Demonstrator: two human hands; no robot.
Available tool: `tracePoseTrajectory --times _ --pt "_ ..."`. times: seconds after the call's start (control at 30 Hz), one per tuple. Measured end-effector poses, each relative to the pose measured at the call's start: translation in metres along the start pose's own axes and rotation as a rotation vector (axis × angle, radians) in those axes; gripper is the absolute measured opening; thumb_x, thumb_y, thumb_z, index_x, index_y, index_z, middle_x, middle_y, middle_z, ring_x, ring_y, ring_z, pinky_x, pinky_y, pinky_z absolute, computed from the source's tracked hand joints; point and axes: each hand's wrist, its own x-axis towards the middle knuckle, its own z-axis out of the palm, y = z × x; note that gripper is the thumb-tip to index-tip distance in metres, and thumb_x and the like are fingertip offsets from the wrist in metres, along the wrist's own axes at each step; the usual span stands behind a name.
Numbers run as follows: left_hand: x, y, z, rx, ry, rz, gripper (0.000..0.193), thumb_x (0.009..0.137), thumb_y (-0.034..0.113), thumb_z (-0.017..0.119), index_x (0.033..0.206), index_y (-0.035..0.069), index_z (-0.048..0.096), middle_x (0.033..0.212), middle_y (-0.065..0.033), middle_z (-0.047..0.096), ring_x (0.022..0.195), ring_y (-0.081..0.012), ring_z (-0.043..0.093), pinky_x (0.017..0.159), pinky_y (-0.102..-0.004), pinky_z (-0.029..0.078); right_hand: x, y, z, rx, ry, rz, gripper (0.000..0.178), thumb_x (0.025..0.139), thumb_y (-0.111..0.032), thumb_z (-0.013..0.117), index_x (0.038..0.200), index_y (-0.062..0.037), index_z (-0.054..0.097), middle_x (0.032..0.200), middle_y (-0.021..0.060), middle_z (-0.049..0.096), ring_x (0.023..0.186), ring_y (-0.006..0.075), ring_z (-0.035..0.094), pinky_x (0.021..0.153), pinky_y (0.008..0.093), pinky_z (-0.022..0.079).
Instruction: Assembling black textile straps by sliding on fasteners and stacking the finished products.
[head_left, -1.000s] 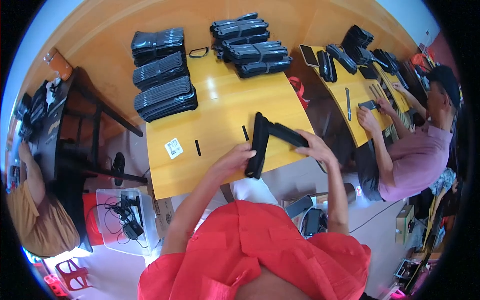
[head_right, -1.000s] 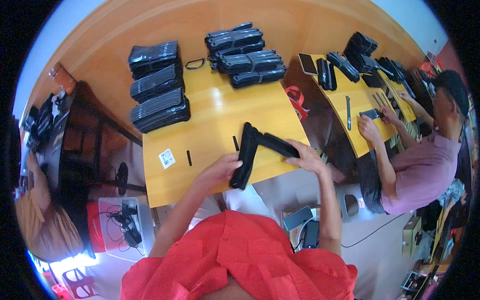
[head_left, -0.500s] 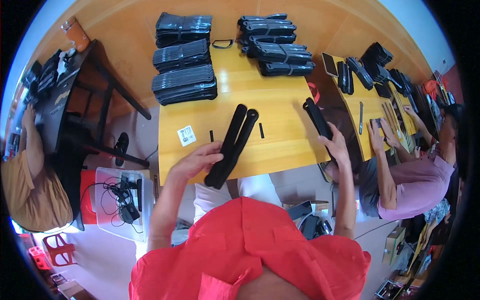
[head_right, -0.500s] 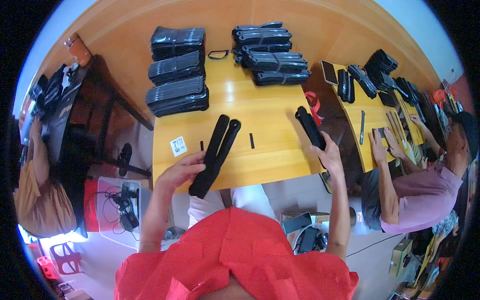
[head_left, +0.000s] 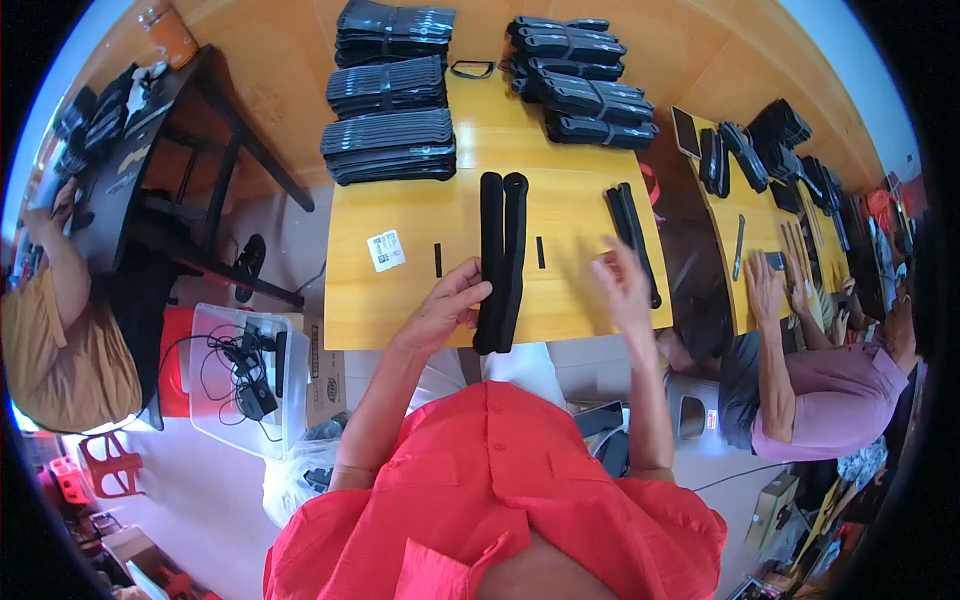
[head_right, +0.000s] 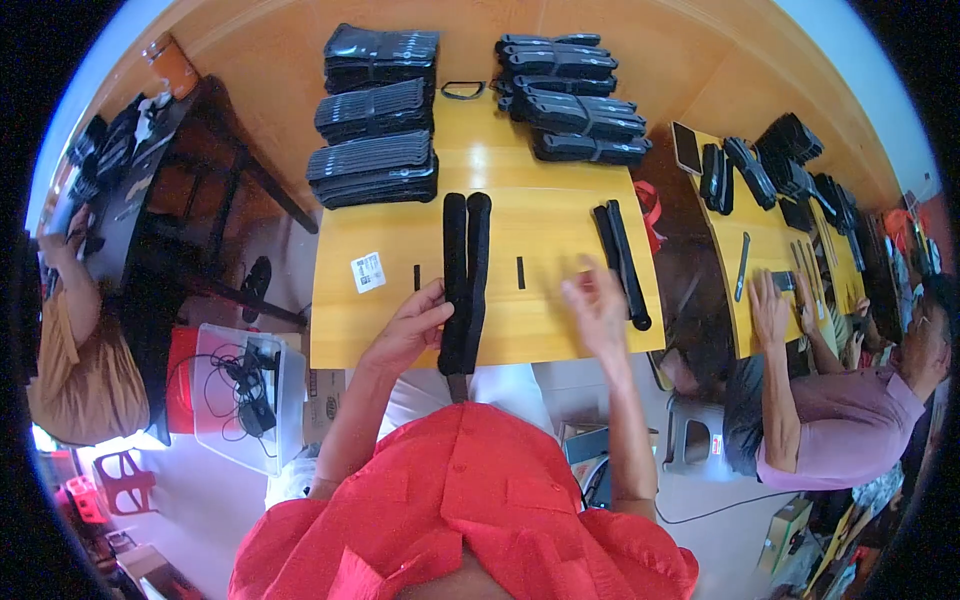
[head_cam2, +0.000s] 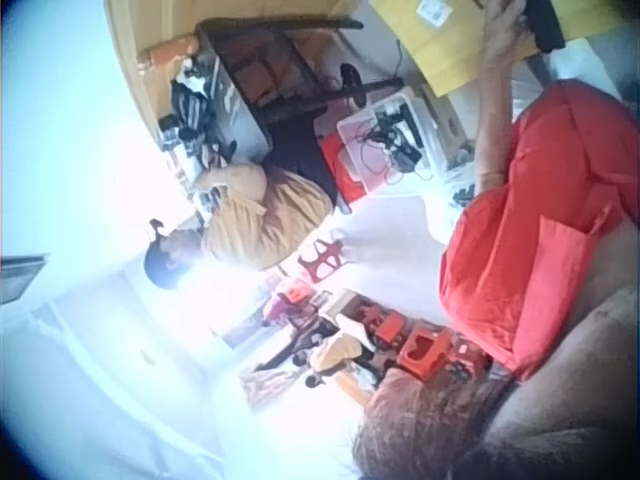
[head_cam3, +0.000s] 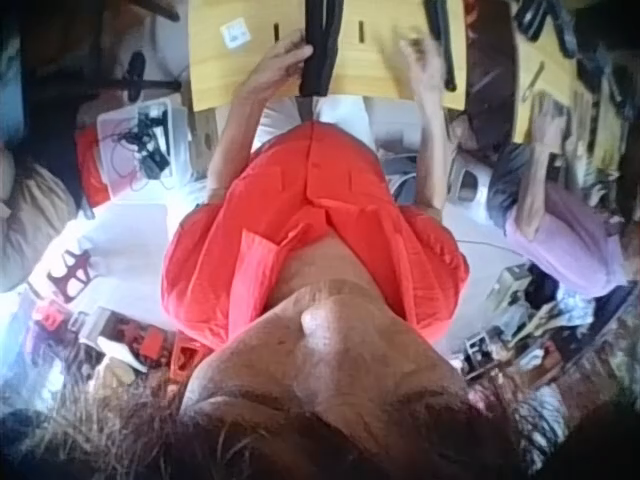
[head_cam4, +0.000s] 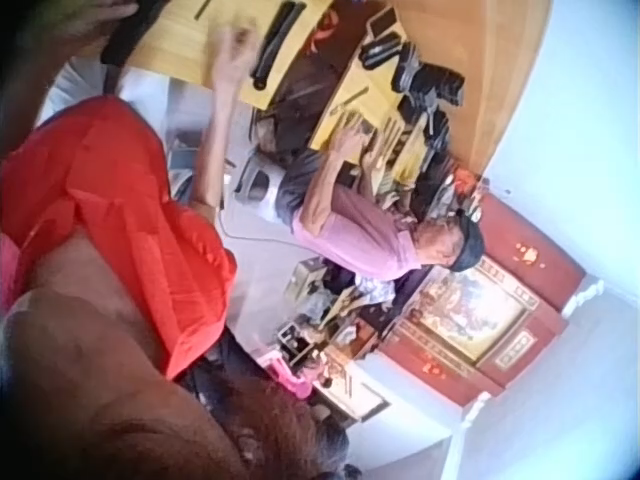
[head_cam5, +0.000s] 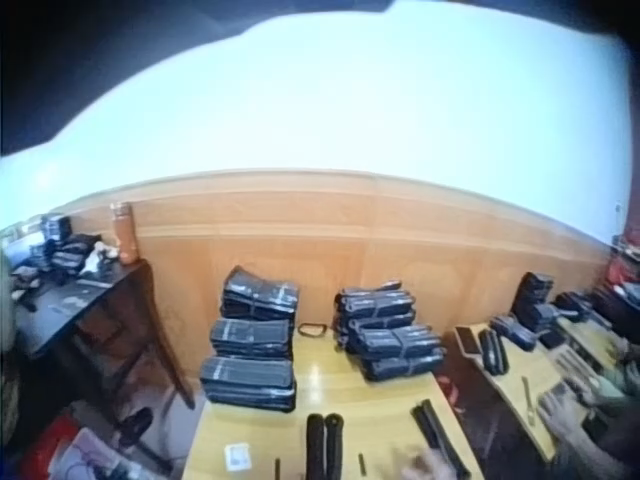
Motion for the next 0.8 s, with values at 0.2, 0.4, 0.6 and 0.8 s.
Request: tracePoseTrajectory --times 0.2,0.4,0.6,0.8 --pt "0.015 -0.013 0.02 0.127 0.002 0.092 0.025 0.09 0.017 0.052 0.113 0.008 0.046 0.092 0.0027 0.053 0.084 -0.0046 0.05 0.067 -0.0186 0.041 -0.038 -0.048 0.059 0.61 -0.296 0.163 0.038 0.082 -0.012 0.062 0.116 -0.0022 0.051 0.089 0.0048 0.054 0.076 0.0108 0.052 0.063 0.0225 0.045" --pt "0.022 -0.01 0.032 0.277 0.237 0.458 0.028 0.089 0.016 0.054 0.111 0.004 0.044 0.09 -0.002 0.052 0.083 -0.0089 0.05 0.07 -0.0238 0.043 -0.041 -0.069 0.07 0.253 -0.072 -0.102 0.034 0.074 -0.005 0.067 0.105 0.0008 0.055 0.085 0.0095 0.054 0.072 0.018 0.053 0.064 0.0275 0.044" --pt "0.023 -0.018 0.032 0.318 0.309 0.458 0.025 0.089 0.015 0.053 0.105 0.0 0.041 0.088 -0.005 0.05 0.079 -0.0098 0.048 0.069 -0.0253 0.043 -0.047 -0.065 0.076 0.408 -0.054 0.003 0.034 0.075 -0.004 0.067 0.106 0.0004 0.054 0.086 0.0071 0.055 0.076 0.0129 0.053 0.064 0.025 0.044" --pt "0.013 -0.013 0.031 0.42 0.255 0.407 0.03 0.09 0.018 0.05 0.112 -0.001 0.04 0.093 -0.0064 0.049 0.086 -0.0123 0.046 0.078 -0.0283 0.041 -0.051 -0.077 0.063 0.757 -0.261 0.125 0.029 0.085 -0.005 0.058 0.111 -0.0027 0.045 0.091 0.0014 0.054 0.079 0.0049 0.05 0.067 0.0199 0.042"
